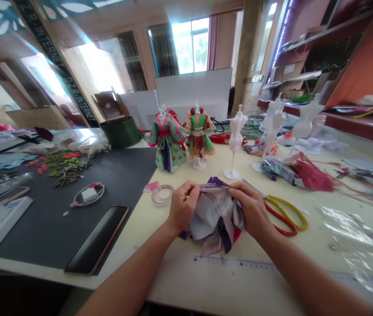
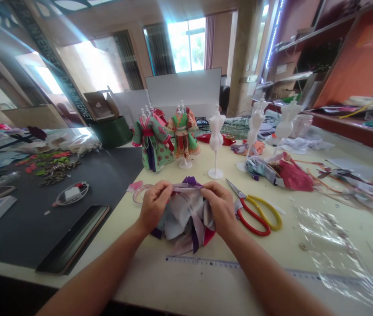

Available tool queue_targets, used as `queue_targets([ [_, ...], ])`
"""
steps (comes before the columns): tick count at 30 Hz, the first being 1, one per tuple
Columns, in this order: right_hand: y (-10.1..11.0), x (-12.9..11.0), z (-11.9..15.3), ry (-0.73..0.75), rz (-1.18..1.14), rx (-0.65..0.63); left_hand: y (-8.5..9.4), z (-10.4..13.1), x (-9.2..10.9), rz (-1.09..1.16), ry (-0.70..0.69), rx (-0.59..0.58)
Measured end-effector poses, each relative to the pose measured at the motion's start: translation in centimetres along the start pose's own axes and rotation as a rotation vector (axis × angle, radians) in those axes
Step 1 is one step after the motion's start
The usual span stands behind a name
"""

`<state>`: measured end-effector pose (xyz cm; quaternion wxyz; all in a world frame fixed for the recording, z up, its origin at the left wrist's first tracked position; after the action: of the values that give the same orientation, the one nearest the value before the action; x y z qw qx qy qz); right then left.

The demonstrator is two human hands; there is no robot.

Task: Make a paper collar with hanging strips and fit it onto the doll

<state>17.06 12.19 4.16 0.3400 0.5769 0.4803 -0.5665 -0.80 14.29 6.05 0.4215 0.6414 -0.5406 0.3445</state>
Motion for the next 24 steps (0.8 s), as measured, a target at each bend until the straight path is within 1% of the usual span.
queue_targets([
  [3,-0.1,0.6,0.0,-0.111,-0.103,0.001,-0.2,0.0,-0.7,0.124,0.09,0.033],
  [6,-0.4,0.8,0.2,-0.171,-0.164,-0.008,-0.6,0.1,-1.4,0.257,0.187,0.054],
  [9,-0.8,0.8,0.6,-0.18,-0.18,-0.049,-1.0,0.0,-2.0,0.376,0.285,0.046],
  [12,-1.0,0.7,0.9,-0.145,-0.161,-0.092,-1.2,-0.2,-2.2,0.447,0.362,0.019],
  [14,-1.2,0.5,1.0,-0.114,-0.143,-0.114,-1.2,-0.2,-2.0,0.46,0.381,0.006],
  [19,-1.6,0.4,1.0,-0.057,-0.104,-0.152,-1.1,0.1,-1.3,0.411,0.345,0.004],
  [24,-1.8,0.5,1.2,-0.044,-0.077,-0.217,-0.4,-0.4,-1.8,0.492,0.375,0.122],
])
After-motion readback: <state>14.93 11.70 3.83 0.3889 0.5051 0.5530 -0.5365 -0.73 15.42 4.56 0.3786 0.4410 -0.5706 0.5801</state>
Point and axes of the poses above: each hand's wrist, its own z-axis away from the middle knuckle, its own y-axis out of the back of the hand, x = y × z, the point moved 5 cm from there along -z, towards the middle knuckle, and after that the axes turned 6 degrees about x, right-handed, at the moved point
